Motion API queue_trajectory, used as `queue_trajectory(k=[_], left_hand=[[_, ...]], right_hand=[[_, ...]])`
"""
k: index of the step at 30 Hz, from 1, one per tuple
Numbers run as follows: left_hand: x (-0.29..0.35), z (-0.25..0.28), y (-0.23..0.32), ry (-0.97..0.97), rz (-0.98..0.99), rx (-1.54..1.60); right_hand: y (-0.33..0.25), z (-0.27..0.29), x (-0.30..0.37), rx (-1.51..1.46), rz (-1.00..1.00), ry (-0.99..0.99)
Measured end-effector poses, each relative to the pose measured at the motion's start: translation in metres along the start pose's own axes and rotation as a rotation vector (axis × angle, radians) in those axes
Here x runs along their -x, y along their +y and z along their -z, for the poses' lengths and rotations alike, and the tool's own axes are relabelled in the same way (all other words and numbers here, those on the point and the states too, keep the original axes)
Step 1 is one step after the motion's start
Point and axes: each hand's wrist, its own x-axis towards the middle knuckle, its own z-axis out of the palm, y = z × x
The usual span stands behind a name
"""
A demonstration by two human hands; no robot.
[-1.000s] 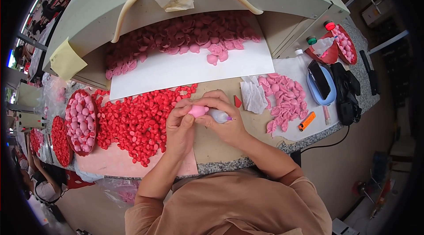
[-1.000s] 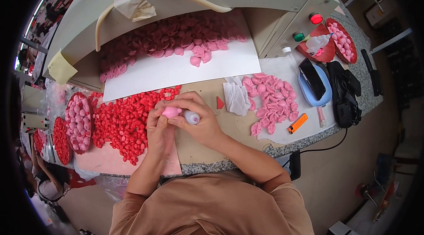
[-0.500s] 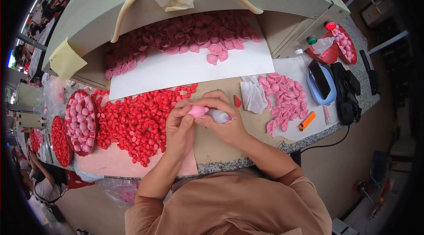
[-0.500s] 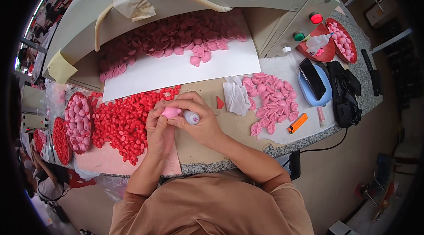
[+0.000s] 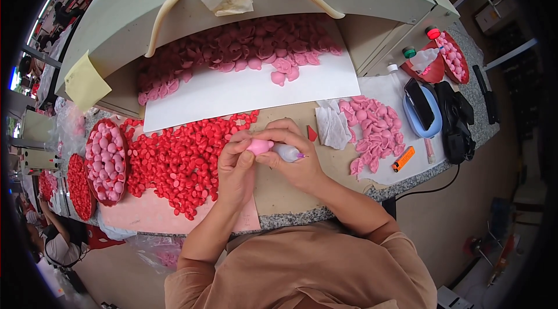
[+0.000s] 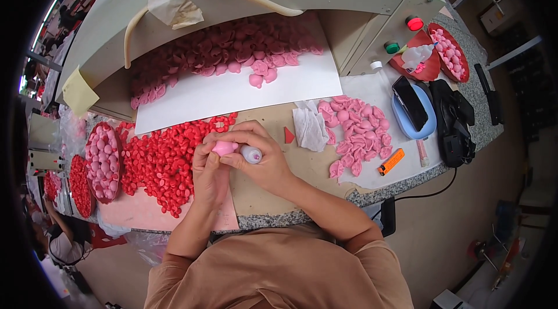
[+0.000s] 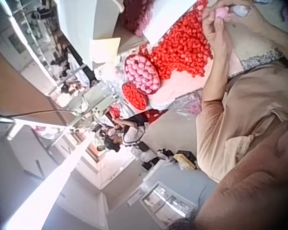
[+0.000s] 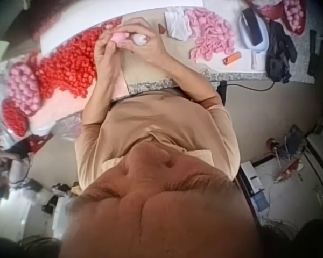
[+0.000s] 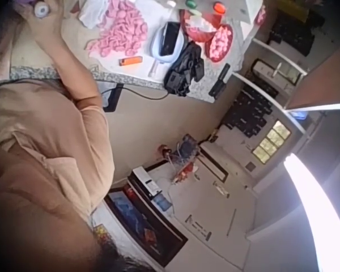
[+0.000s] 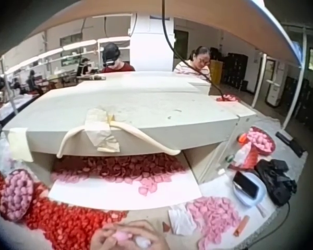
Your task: Apply glue to small pink plastic components and assemble them on a workbench.
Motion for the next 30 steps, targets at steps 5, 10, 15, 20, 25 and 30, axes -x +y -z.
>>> queue_trajectory(k=[5, 10, 15, 20, 25, 30], left_hand=[[-0.005, -0.002, -0.001, 0.104, -0.048, -0.149], [-0.007, -0.004, 0.003, 0.2, -0.048, -0.302], [-0.005, -0.013, 0.007, 0.127, -0.194, -0.424], [-0.008, 0.005, 0.009, -0.037, -0.367, -0.735], [-0.007, -0.008, 0.019, 0.02, -0.173, -0.453], [-0.006, -0.005, 0.019, 0.005, -0.19, -0.49]], right_hand=[[0.007, 0.005, -0.008, -0.093, -0.1, -0.064], [0.006, 0.009, -0.013, 0.128, 0.053, -0.137], [0.009, 0.006, -0.005, -0.516, -0.484, -0.103], [0.01, 0.004, -0.005, -0.466, -0.433, -0.159], [0.012, 0.007, -0.004, -0.386, -0.439, -0.178], [0.012, 0.006, -0.003, -0.368, -0.391, -0.17]])
